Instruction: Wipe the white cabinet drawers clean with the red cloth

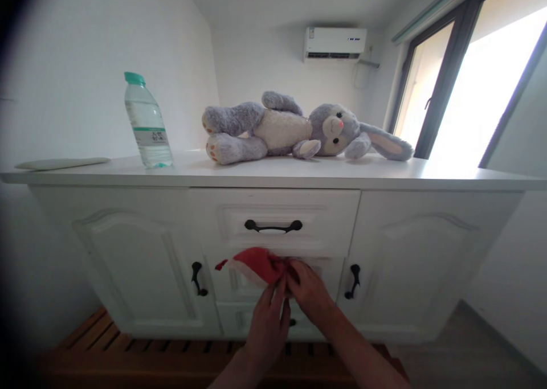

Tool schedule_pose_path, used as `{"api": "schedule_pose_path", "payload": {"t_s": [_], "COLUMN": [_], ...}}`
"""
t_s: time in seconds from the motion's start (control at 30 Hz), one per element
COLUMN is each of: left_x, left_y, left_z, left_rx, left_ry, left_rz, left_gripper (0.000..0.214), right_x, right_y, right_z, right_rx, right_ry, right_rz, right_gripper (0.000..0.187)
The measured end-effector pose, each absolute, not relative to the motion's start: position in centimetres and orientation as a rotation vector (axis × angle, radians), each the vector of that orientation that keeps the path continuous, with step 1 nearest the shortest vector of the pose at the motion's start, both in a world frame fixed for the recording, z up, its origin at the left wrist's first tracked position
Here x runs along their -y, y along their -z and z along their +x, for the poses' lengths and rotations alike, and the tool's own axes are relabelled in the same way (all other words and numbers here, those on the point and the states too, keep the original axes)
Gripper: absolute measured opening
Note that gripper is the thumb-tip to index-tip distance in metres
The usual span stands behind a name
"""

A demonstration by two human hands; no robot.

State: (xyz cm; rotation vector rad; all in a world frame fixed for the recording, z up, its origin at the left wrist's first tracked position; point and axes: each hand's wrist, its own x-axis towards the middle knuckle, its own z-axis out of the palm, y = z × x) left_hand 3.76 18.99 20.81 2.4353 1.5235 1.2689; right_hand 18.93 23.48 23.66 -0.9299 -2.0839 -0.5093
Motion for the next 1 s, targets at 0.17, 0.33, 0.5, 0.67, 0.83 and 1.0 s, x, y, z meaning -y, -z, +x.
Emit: {"api": "schedule_pose_path", "payload": {"t_s": [0.17, 0.33, 0.5, 0.67, 0.83, 1.0], "left_x": [-20.3, -21.2, -20.5, -20.4, -20.7, -21.1], "left_y": [-23.6, -24.9, -19.7, -14.3, -12.4, -9.3], "left_z": [11.5, 14.2, 13.8, 12.4, 7.3, -3.3], "left_rx": [-1.218, -1.206, -1.254, -1.245, -1.395, -1.682], "left_ry": [-1.118, -1.058, -0.844, -0.721, -0.694, -1.063], "left_rz": [2.525, 2.43, 2.368, 2.254, 2.22, 2.187], "left_gripper": [0.064, 0.065, 0.066, 0.065, 0.064, 0.049], "right_x": [-21.8, -21.2, -19.7, -19.1, -20.4, -22.5], "right_y": [-22.9, -21.9, -16.2, -11.4, -10.6, -10.0], "right_z": [27.3, 28.8, 28.2, 27.1, 22.1, 11.2], "right_rx": [1.822, 1.765, 1.874, 1.931, 1.974, 1.976], "right_ry": [0.566, 0.562, 0.407, 0.365, 0.426, 0.411], "right_rz": [-1.135, -1.217, -1.335, -1.477, -1.396, -1.191], "right_gripper": [0.029, 0.023, 0.029, 0.035, 0.029, 0.022]}}
